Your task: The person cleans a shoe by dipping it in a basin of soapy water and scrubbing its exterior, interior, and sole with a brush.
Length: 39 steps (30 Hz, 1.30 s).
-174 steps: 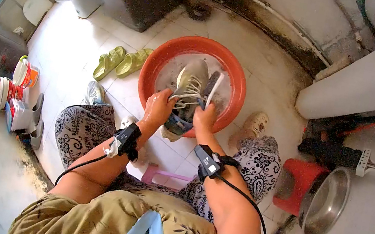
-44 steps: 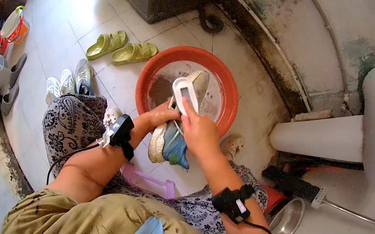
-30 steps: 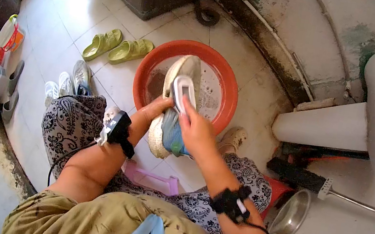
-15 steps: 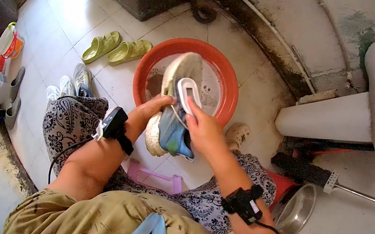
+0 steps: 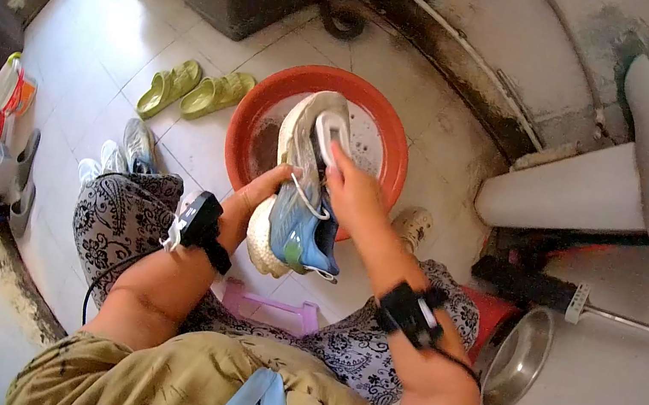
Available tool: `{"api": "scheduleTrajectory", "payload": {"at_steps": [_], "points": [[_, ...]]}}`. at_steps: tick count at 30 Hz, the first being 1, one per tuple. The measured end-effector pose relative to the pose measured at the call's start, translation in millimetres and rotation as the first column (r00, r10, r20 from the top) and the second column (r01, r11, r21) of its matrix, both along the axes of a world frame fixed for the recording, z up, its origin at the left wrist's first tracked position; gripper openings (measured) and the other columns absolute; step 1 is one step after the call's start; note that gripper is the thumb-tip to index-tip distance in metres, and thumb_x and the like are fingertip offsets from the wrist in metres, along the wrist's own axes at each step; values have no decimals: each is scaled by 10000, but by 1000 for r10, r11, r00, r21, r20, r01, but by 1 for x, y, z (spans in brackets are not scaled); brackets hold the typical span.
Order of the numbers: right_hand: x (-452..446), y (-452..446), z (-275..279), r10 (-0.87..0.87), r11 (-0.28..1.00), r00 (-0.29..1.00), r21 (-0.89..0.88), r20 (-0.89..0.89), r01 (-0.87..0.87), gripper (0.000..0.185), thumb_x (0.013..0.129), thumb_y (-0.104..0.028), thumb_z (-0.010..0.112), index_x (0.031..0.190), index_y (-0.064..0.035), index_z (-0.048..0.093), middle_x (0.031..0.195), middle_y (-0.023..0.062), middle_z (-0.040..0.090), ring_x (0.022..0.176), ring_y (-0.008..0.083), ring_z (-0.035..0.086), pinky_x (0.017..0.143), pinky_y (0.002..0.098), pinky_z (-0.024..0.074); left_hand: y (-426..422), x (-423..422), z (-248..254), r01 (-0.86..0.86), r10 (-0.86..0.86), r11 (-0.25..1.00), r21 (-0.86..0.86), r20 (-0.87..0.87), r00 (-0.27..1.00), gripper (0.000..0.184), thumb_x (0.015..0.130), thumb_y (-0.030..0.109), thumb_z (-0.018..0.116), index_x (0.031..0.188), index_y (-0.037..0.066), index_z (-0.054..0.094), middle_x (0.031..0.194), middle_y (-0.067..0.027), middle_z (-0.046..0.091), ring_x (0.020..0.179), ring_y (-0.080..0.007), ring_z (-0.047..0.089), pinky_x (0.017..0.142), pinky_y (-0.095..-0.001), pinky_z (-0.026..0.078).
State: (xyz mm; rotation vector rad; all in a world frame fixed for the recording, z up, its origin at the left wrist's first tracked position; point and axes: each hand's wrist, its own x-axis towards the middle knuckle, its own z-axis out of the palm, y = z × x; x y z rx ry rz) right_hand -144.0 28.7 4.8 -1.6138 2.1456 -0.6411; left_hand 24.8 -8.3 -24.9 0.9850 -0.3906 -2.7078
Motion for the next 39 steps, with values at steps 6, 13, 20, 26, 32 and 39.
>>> {"api": "scheduleTrajectory", "payload": {"at_steps": [6,13,20,26,32,39], "points": [[15,12,-10,179,974,949,-183,259,-134,410,862,-263,502,1260,-168,482,801,245,599,763,374,601,681,440,467,-7,13,9,-88,91,991,98,-29,995,451,783,415,570,1026,35,576,862,-128,645,715,-247,625,704,-350,520],[-5,-8,27,-85,987,996,135,19,82,409,889,-254,492,1292,-191,457,1006,221,605,886,242,620,758,349,459,11,6,37,17,-20,997,71,41,999,481,778,436,577,1039,32,578,889,-135,646,739,-250,631,729,-358,522],[2,37,-33,102,970,938,-242,330,-21,394,876,-246,500,1261,-167,482,891,225,610,809,326,624,702,387,478,9,6,13,-49,47,999,10,111,993,472,771,446,578,1021,46,575,888,-126,634,721,-246,608,704,-353,506],[8,26,-5,-95,993,883,-14,460,114,399,862,-260,504,1242,-140,496,910,235,607,846,368,597,717,407,473,18,12,21,36,-38,999,22,112,993,593,762,609,467,1043,99,575,911,-120,615,757,-269,591,684,-397,502],[9,54,9,-34,999,902,11,430,32,392,913,-223,478,1293,-129,448,1124,154,592,1026,219,573,844,308,438,25,8,22,62,-61,998,-3,134,989,672,782,624,458,1199,100,504,1046,-132,588,878,-295,580,811,-423,478],[17,76,7,80,996,706,-32,703,-81,397,916,-187,489,1301,-105,443,1149,94,589,1028,142,523,892,280,395,19,7,16,8,-5,999,-54,58,998,632,796,578,465,1200,93,494,1049,-149,572,895,-298,575,801,-433,488]]}}
